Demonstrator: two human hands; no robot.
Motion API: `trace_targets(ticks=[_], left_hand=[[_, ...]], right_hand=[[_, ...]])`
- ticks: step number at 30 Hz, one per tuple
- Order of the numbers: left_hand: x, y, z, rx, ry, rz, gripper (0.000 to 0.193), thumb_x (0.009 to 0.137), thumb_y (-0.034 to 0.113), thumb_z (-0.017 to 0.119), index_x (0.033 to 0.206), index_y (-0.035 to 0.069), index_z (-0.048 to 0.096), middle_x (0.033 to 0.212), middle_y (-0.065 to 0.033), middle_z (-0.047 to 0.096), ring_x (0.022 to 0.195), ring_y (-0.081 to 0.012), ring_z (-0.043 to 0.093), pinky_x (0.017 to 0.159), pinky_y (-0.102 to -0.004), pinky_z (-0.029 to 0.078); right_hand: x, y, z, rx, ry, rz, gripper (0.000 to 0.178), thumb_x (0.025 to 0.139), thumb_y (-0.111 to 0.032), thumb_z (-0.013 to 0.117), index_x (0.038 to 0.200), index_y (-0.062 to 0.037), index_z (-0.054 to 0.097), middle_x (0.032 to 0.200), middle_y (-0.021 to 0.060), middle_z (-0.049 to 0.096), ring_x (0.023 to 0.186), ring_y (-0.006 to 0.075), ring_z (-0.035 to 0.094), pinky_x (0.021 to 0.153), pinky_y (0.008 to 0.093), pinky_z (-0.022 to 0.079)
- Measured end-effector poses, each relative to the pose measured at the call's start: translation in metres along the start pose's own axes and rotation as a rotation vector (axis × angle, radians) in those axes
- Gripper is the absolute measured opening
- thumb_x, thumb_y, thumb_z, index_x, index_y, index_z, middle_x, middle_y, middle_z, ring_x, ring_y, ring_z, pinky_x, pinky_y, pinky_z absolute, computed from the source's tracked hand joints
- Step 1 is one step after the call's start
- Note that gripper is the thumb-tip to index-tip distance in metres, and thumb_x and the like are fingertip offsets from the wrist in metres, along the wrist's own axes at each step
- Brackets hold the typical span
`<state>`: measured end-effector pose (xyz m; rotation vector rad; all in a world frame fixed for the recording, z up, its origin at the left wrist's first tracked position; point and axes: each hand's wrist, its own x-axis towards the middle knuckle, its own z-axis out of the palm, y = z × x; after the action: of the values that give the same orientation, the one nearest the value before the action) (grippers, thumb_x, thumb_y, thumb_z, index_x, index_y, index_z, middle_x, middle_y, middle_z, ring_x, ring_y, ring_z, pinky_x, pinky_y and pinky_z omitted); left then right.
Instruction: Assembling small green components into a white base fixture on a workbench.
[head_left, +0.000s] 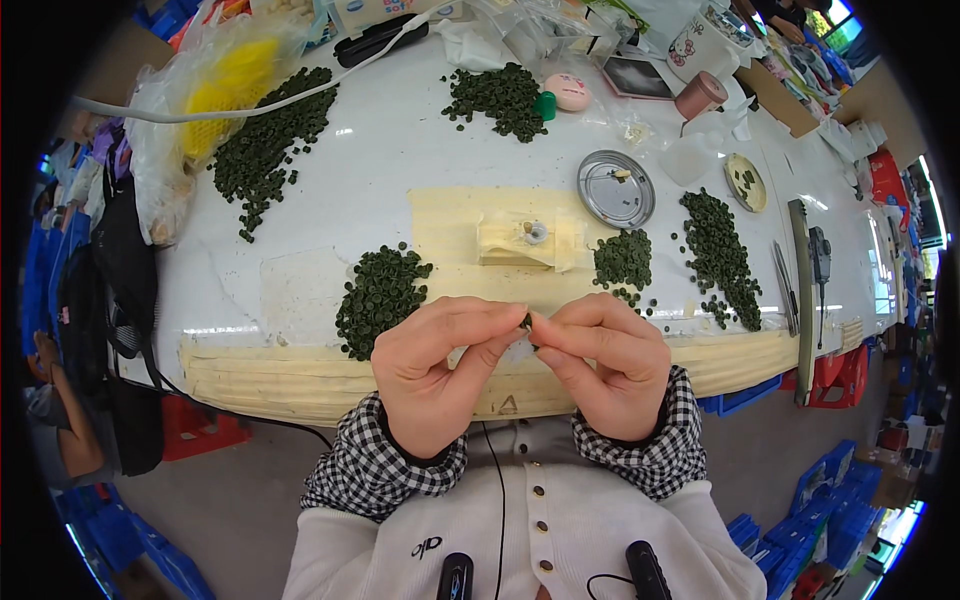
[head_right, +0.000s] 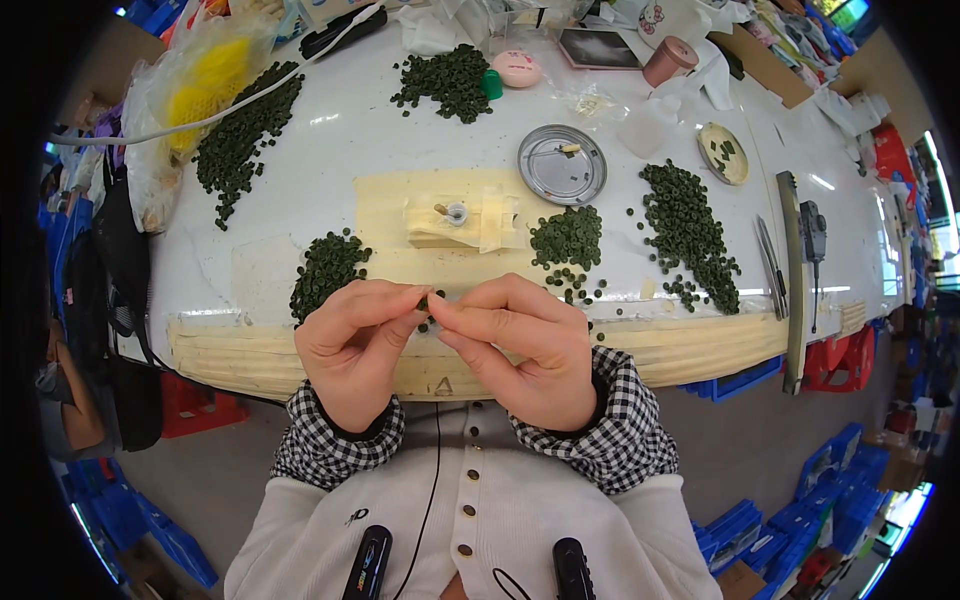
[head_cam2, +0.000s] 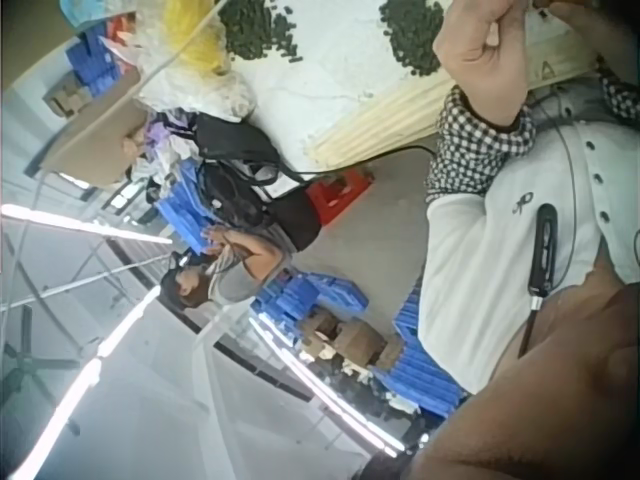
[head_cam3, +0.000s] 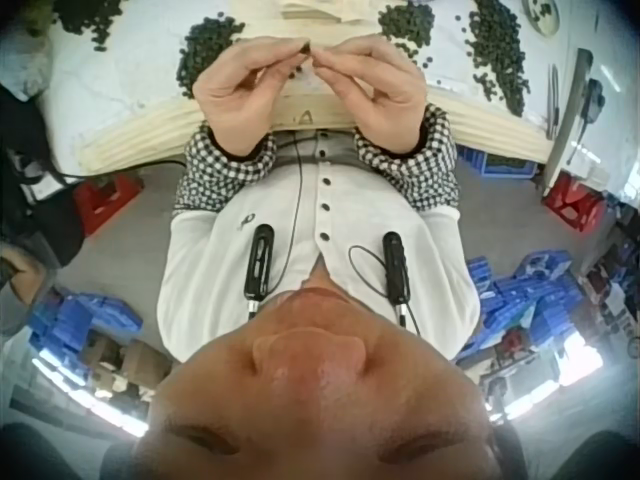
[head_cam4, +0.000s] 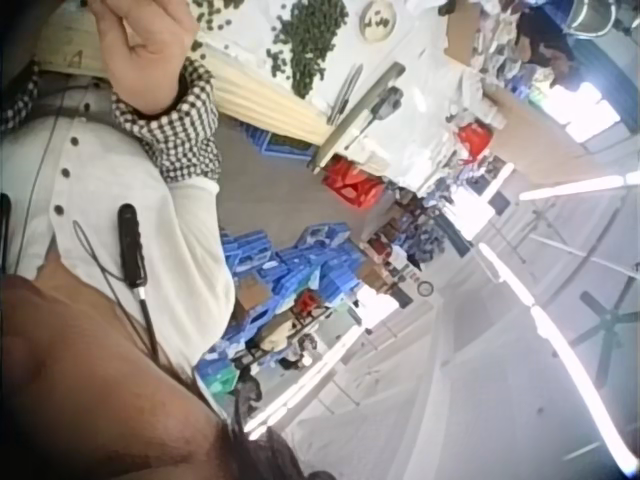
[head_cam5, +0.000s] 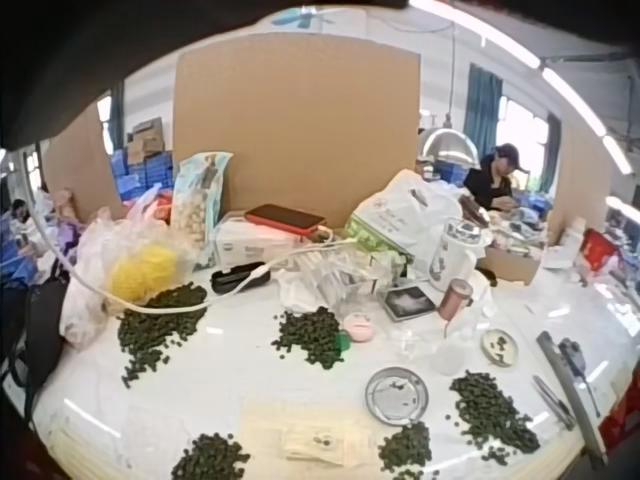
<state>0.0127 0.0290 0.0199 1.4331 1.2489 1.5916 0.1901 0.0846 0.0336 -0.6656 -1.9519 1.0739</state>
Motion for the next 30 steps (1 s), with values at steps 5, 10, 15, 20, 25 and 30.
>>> trace_targets(ticks=[5,10,15,20,25,30], left_hand=[[0.0,-0.0025,0.0003,-0.154,-0.009,-0.098,0.018,0.085,-0.008,0.067,0.101,-0.002,0.071,0.096,-0.0123,0.069,0.087,-0.0156,0.066,0.074,-0.0244,0.051],[-0.0009,-0.001,0.0029,-0.261,0.025,-0.181,0.017,0.086,-0.007,0.067,0.102,-0.003,0.07,0.097,-0.011,0.068,0.087,-0.0129,0.065,0.073,-0.0223,0.051],[-0.002,-0.0017,0.003,-0.284,0.039,-0.226,0.017,0.086,-0.007,0.067,0.102,-0.003,0.069,0.099,-0.0107,0.068,0.086,-0.0119,0.064,0.073,-0.0217,0.051],[-0.0016,-0.0016,0.003,-0.277,0.032,-0.211,0.017,0.085,-0.007,0.067,0.102,-0.003,0.069,0.099,-0.0107,0.068,0.087,-0.0121,0.064,0.073,-0.0219,0.051],[-0.0005,-0.0008,0.0035,-0.268,0.032,-0.201,0.017,0.085,-0.007,0.067,0.101,-0.003,0.07,0.098,-0.0109,0.068,0.087,-0.0124,0.064,0.073,-0.0221,0.05],[0.0006,-0.0021,0.0003,-0.195,-0.002,-0.117,0.018,0.085,-0.008,0.067,0.102,-0.002,0.07,0.098,-0.0117,0.069,0.088,-0.0145,0.065,0.074,-0.0237,0.051]], right_hand=[[0.0004,0.0031,0.0008,-0.065,0.031,-0.084,0.03,0.082,0.003,0.07,0.112,-0.0023,0.07,0.088,0.0077,0.064,0.072,0.0136,0.061,0.062,0.0236,0.049],[0.0002,0.0012,0.0032,-0.042,0.058,-0.049,0.03,0.082,0.003,0.071,0.111,-0.0024,0.071,0.088,0.0079,0.064,0.071,0.0136,0.061,0.062,0.0231,0.049],[0.0008,0.0016,0.0035,-0.043,0.062,-0.047,0.03,0.082,0.003,0.071,0.111,-0.0023,0.071,0.088,0.008,0.064,0.07,0.0136,0.06,0.061,0.0227,0.048],[0.0003,0.001,0.0033,-0.043,0.064,-0.041,0.031,0.081,0.003,0.071,0.111,-0.0025,0.071,0.088,0.0082,0.064,0.07,0.0136,0.06,0.061,0.023,0.048],[0.0003,0.0009,0.0034,-0.054,0.067,-0.032,0.031,0.081,0.003,0.071,0.112,-0.0024,0.071,0.088,0.0084,0.064,0.07,0.0137,0.06,0.061,0.0232,0.048],[0.0012,0.0005,0.0039,-0.035,0.049,-0.057,0.031,0.082,0.004,0.07,0.113,-0.0019,0.07,0.088,0.0081,0.063,0.071,0.014,0.06,0.061,0.0231,0.048]])
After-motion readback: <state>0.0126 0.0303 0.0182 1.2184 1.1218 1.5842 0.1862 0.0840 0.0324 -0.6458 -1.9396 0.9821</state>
